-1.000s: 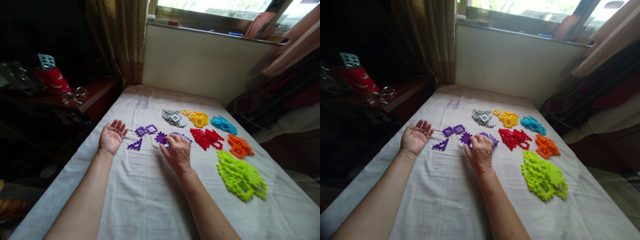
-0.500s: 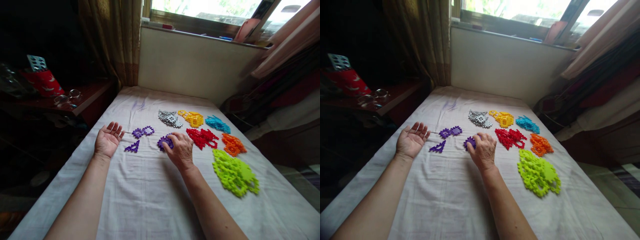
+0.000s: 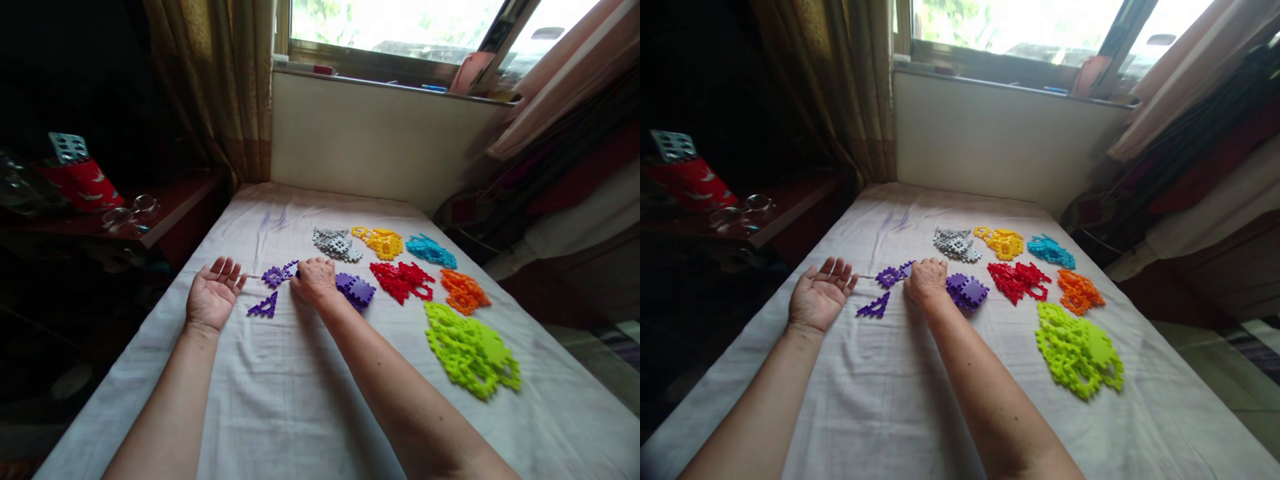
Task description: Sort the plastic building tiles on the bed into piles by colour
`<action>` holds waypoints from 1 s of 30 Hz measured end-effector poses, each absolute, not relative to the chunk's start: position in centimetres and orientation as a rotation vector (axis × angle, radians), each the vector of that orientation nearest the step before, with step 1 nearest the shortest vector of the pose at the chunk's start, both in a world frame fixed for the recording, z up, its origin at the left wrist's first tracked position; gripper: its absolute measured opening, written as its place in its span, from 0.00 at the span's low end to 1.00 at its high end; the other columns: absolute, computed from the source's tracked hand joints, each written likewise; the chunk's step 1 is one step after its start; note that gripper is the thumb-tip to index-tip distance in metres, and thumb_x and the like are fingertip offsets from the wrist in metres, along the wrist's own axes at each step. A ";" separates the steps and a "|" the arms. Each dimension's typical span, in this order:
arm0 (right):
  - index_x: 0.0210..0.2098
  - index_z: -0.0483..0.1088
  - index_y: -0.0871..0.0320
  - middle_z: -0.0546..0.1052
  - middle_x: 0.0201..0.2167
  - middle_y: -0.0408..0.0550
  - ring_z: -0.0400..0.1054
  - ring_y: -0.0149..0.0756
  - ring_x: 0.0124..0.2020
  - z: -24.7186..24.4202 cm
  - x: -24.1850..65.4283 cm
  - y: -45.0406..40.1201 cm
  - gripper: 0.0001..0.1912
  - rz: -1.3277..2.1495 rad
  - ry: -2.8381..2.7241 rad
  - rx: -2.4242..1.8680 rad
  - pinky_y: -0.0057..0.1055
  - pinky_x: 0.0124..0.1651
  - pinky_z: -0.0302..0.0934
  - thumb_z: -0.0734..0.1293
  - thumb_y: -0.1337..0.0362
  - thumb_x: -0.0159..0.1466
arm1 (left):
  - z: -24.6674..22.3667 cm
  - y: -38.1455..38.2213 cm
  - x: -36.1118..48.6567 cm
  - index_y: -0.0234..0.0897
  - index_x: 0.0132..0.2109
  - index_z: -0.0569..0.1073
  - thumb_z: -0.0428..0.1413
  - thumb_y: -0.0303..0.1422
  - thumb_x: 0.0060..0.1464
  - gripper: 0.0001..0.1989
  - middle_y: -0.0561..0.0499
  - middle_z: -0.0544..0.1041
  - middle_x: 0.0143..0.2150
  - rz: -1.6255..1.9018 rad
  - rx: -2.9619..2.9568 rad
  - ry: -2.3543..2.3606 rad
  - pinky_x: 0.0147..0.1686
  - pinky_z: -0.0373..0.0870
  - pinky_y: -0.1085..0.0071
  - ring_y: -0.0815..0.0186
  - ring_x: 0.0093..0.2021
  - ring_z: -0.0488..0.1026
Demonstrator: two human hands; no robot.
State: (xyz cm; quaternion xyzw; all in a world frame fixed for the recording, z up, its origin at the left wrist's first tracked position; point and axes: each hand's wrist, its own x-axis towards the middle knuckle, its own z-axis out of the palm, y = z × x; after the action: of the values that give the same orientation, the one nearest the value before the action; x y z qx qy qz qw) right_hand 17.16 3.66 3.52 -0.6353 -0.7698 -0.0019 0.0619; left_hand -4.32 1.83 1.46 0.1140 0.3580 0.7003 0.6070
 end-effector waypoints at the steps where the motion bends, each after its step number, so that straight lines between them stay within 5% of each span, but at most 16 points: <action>1: 0.43 0.76 0.58 0.79 0.45 0.56 0.67 0.46 0.49 3.7 17.4 3.7 0.15 0.008 -2.327 -1.938 0.42 0.50 0.52 0.64 0.56 0.64 | 1.5 1.8 -4.3 0.39 0.37 0.75 0.53 0.37 0.56 0.09 0.50 0.80 0.38 1.620 0.262 0.830 0.47 0.75 0.59 0.63 0.42 0.78; 14: 0.49 0.75 0.53 0.77 0.51 0.54 0.67 0.50 0.53 5.9 24.5 2.8 0.20 0.099 -2.207 -2.220 0.43 0.51 0.57 0.64 0.52 0.62 | 1.7 1.8 -4.0 0.37 0.37 0.75 0.52 0.35 0.57 0.10 0.49 0.80 0.38 1.632 0.237 0.821 0.45 0.76 0.59 0.63 0.40 0.78; 23: 0.49 0.74 0.55 0.78 0.49 0.53 0.66 0.46 0.52 4.5 15.7 2.9 0.21 0.125 -2.401 -1.813 0.41 0.52 0.54 0.65 0.49 0.63 | 1.8 1.8 -4.1 0.37 0.38 0.76 0.48 0.35 0.60 0.12 0.49 0.80 0.37 1.634 0.195 0.824 0.45 0.76 0.59 0.64 0.40 0.78; 30: 0.45 0.74 0.56 0.78 0.46 0.53 0.68 0.44 0.49 3.4 14.4 3.4 0.16 0.100 -2.411 -1.798 0.39 0.49 0.55 0.64 0.55 0.63 | 1.6 1.9 -4.2 0.38 0.38 0.76 0.50 0.36 0.59 0.11 0.50 0.80 0.37 1.628 0.214 0.820 0.46 0.75 0.59 0.64 0.41 0.78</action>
State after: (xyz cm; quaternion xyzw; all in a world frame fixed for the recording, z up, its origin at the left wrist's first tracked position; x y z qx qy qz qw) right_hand 14.36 3.38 3.42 -0.5962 -0.7994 0.0331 0.0663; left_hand -4.21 1.92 1.56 0.0925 0.3548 0.7045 0.6076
